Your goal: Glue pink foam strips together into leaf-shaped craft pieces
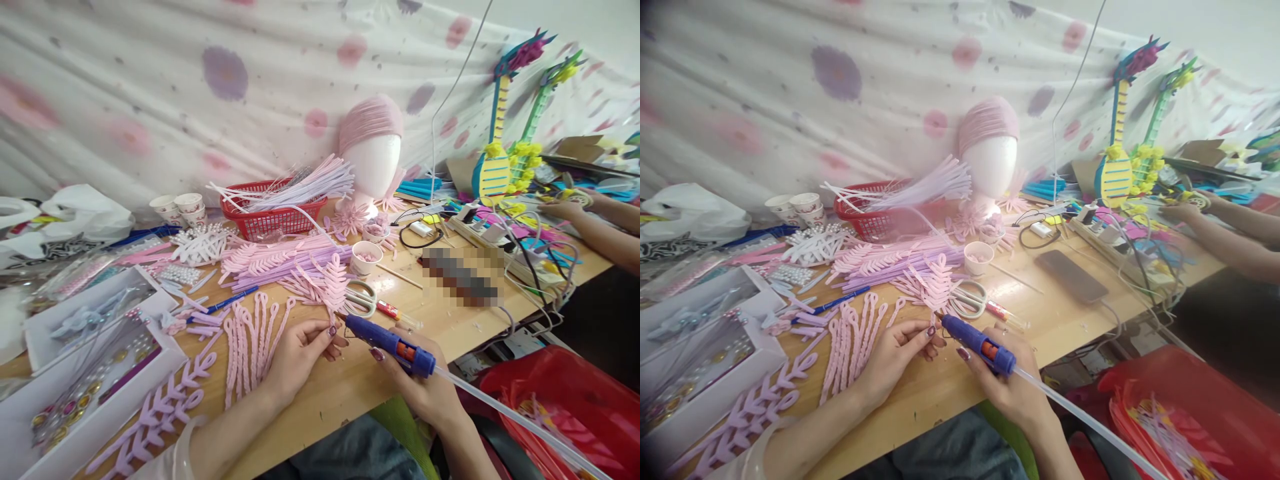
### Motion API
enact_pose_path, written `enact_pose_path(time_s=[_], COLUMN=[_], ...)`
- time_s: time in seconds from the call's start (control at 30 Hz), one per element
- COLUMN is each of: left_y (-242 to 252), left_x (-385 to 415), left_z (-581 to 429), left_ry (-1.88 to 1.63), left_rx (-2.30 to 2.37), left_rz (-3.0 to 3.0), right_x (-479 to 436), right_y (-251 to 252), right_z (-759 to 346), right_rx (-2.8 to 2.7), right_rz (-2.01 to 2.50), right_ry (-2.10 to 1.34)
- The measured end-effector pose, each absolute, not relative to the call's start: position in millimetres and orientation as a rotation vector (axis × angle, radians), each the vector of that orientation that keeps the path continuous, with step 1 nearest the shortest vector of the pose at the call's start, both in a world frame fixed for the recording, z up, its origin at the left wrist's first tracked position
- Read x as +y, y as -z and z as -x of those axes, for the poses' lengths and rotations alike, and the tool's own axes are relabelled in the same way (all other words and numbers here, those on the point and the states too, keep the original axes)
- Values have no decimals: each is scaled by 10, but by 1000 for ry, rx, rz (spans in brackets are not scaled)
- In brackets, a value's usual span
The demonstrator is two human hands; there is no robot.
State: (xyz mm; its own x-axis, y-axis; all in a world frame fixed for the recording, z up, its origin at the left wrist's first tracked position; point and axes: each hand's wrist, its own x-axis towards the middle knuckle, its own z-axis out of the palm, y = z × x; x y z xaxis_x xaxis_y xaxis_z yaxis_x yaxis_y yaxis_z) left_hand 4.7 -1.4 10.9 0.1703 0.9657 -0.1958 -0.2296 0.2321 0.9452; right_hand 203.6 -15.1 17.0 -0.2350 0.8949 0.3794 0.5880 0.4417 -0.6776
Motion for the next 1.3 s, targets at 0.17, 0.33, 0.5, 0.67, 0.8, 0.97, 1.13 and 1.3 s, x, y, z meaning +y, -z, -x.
enact_pose_path(time_s=[0.17, 0.33, 0.5, 0.67, 0.8, 0.97, 1.13, 1.3], left_y=[-87, -77, -97, -84, -69, -53, -12, -10], left_x=[-21, -18, -15, -15, -23, -17, 1, 1], left_z=[-55, -49, -42, -48, -48, -48, -63, -70], left_ry=[-1061, -1058, -1036, -1030, -1042, -1067, -1102, -1121], left_rx=[990, 985, 982, 986, 1001, 995, 986, 981], left_rz=[-919, -922, -952, -966, -958, -957, -931, -897], right_x=[-159, -162, -155, -141, -130, 48, 481, 736], right_y=[-214, -269, -322, -315, -337, -383, -340, -239], right_z=[-2032, -2032, -2049, -2096, -2213, -2566, -2825, -2858], right_rx=[-1918, -1928, -1990, -2045, -2005, -1838, -1743, -1887], right_rz=[1243, 1215, 1215, 1226, 1289, 1553, 1863, 1906], right_ry=[-563, -576, -518, -434, -425, -379, -296, -301])
